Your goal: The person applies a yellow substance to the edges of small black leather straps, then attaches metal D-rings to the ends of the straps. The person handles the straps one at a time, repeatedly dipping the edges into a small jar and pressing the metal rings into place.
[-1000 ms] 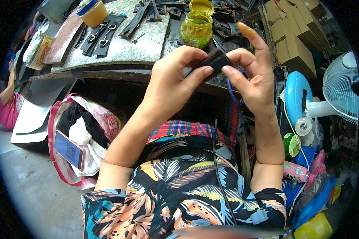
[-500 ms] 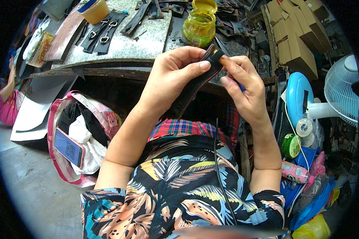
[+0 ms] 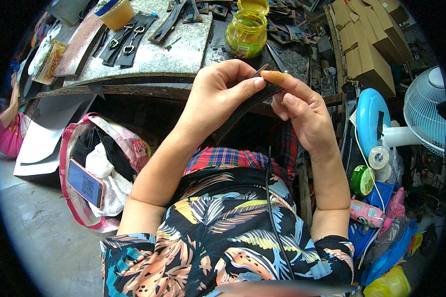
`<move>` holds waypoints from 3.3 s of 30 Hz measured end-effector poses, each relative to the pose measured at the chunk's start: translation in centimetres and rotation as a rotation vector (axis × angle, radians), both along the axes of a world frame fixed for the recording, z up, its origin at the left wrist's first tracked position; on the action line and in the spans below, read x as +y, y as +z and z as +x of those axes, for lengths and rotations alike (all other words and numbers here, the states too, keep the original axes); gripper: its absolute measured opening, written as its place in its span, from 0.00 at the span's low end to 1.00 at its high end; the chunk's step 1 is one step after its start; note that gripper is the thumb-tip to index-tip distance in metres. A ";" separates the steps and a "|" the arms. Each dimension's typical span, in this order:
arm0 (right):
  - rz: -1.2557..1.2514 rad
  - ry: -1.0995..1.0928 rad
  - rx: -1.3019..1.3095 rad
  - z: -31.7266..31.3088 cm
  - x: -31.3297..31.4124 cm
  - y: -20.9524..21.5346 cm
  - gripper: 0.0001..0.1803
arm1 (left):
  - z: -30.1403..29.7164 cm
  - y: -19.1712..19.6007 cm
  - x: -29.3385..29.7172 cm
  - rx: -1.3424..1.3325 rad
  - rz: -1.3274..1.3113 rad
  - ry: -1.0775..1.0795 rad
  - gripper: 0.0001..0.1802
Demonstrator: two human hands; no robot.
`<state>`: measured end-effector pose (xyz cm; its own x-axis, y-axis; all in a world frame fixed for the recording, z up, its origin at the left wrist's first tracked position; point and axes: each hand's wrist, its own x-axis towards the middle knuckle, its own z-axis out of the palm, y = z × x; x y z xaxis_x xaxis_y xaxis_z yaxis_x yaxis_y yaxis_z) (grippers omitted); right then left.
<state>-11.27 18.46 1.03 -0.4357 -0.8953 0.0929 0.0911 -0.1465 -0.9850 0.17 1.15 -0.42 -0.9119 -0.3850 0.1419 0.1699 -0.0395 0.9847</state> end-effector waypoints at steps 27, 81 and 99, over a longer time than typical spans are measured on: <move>0.058 -0.117 0.965 -0.2 -3.1 0.4 0.27 | 0.8 -0.2 -2.3 0.120 0.292 -0.043 0.11; -0.059 -0.344 1.248 -5.0 -1.2 6.9 0.52 | -0.6 1.1 -4.3 0.019 -0.032 0.128 0.13; -0.070 -0.148 1.109 -3.0 -2.1 0.5 0.41 | 0.0 0.5 -0.7 0.054 0.224 -0.063 0.13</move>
